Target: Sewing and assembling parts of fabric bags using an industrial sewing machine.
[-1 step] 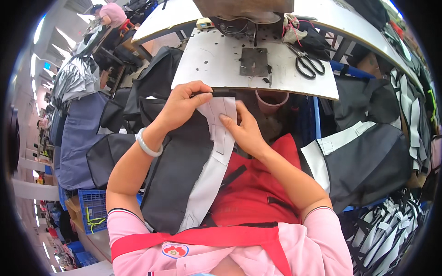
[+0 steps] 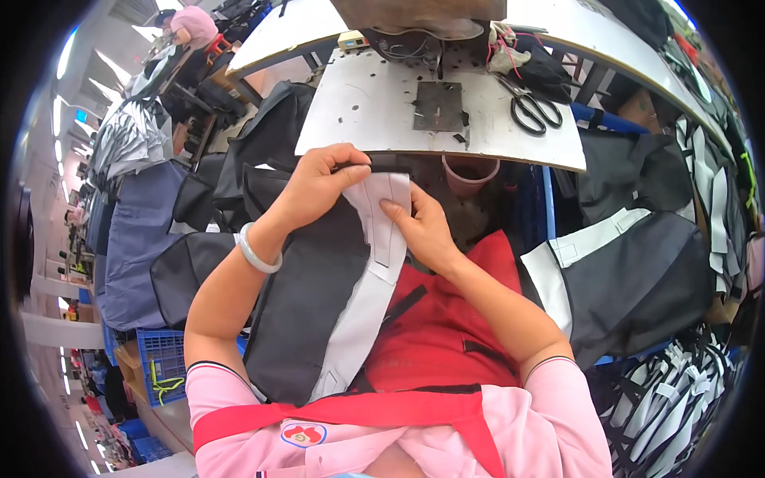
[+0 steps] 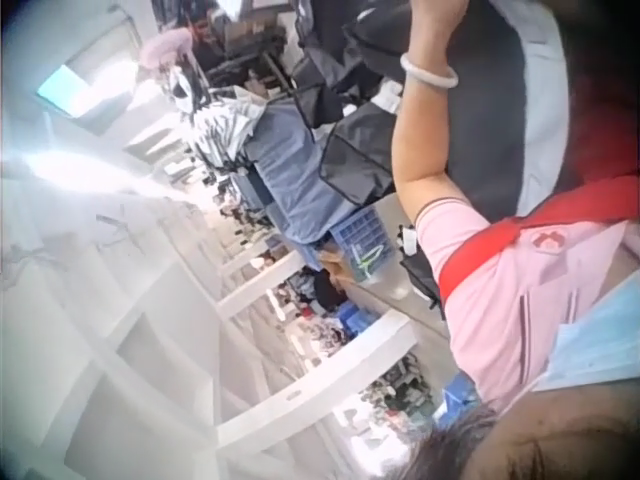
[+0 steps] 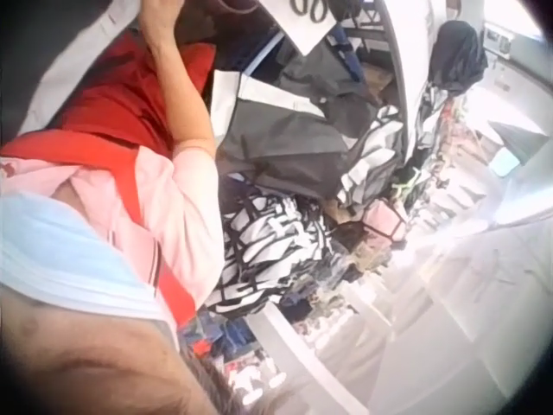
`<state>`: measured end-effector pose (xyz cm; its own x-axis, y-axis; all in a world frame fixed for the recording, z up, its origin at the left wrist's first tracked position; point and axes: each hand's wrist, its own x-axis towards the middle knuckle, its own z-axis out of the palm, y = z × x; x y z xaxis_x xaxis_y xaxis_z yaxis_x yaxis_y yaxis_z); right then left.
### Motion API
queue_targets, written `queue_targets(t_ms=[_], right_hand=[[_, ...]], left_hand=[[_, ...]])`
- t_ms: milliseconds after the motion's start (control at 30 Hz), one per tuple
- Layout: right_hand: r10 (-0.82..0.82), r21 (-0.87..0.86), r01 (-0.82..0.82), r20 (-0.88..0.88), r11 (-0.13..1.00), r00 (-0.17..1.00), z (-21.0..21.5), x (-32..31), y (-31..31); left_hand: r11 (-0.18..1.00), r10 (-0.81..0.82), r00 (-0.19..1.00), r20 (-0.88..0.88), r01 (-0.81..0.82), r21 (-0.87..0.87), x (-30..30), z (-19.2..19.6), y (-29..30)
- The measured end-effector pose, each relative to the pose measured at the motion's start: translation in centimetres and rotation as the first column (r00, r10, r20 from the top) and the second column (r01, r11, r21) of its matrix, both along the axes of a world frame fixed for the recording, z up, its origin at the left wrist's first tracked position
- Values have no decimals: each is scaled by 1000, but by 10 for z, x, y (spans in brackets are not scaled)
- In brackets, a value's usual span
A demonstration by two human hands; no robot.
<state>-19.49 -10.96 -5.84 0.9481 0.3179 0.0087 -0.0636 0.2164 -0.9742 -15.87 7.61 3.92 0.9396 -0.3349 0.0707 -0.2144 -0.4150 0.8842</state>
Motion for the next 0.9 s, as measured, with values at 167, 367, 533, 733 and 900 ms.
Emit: queue_targets(t_ms=[167, 367, 533, 733, 900], right_hand=[[-81, 53, 76, 96, 996, 992, 17, 1, -10], [-82, 51, 71, 250, 996, 965, 70, 44, -33], [-29, 29, 26, 105, 999, 994, 40, 69, -30], [-80, 73, 77, 43, 994, 996, 15, 95, -29], [-153, 56, 155, -33, 986, 988, 20, 113, -29]], left_hand=[[895, -221, 922, 317, 62, 441, 5, 32, -31], [991, -47, 999, 0, 47, -122, 52, 47, -52], [902, 31, 987, -156, -95, -421, 94, 0, -59], [903, 131, 963, -236, -214, -373, 121, -19, -70], [886, 188, 953, -236, -268, -377, 142, -27, -74]])
